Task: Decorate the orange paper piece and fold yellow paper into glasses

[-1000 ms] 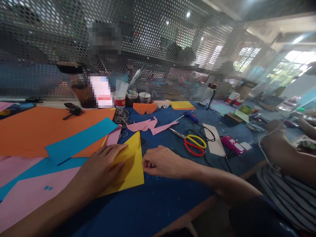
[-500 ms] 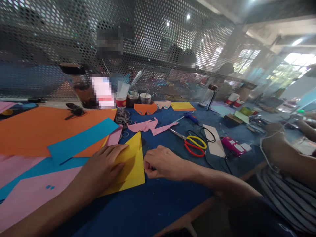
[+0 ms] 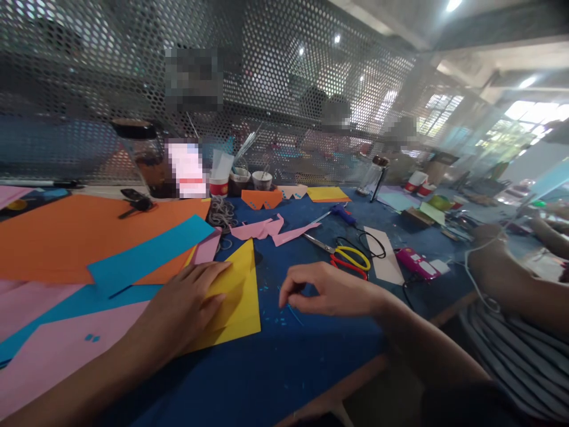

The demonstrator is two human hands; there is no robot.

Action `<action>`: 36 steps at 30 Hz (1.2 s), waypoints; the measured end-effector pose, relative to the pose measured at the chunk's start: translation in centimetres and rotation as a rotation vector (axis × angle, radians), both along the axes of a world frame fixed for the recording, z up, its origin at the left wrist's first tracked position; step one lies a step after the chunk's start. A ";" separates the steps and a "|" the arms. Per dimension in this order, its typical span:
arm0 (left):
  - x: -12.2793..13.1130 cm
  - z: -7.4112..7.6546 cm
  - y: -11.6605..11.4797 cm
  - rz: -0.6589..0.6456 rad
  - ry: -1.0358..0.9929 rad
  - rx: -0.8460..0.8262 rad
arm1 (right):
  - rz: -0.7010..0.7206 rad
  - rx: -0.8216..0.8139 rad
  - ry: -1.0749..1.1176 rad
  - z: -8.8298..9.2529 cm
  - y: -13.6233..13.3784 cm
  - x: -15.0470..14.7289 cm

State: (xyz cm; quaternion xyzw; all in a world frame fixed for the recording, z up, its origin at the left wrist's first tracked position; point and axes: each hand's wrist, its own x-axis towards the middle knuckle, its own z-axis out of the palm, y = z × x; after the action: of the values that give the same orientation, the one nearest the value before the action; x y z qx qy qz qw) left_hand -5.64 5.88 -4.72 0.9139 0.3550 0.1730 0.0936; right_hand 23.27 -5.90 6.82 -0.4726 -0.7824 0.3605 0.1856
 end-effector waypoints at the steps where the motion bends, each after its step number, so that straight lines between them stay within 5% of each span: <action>1: 0.0 0.1 0.0 0.004 0.010 -0.006 | 0.014 -0.030 0.017 0.2 -0.9 0.8; 7: 0.3 1.0 -0.2 0.061 0.050 -0.072 | 0.142 -0.300 -0.076 -0.7 -8.3 5.6; 10: 0.3 1.1 -0.1 0.051 0.035 -0.086 | 0.124 -0.269 -0.175 -1.1 -10.1 5.5; 16: 0.2 0.8 0.3 0.061 0.056 -0.108 | -0.139 0.192 -0.203 -2.6 -5.8 1.8; 19: 0.2 0.7 0.4 0.068 0.019 -0.129 | -0.278 0.207 -0.291 -4.6 -2.7 0.4; 22: 0.1 0.7 0.4 0.058 -0.023 -0.135 | -0.254 0.228 -0.358 -6.2 -0.5 0.1; 26: 0.1 0.7 0.5 0.064 0.009 -0.139 | -0.333 0.359 -0.427 -6.6 0.9 0.6; 32: 0.1 0.5 0.6 0.073 -0.016 -0.147 | 0.015 0.453 -0.386 -6.2 0.0 1.1; 36: -0.1 0.3 0.7 0.088 -0.047 -0.155 | 0.059 0.474 -0.400 -6.0 -0.7 1.6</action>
State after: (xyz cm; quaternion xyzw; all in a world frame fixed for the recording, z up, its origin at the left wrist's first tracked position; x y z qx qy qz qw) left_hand -5.71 6.53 -4.40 0.8832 0.4047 0.1704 0.1646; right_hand 24.89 -6.64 0.85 -0.4548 -0.8791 0.0729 0.1222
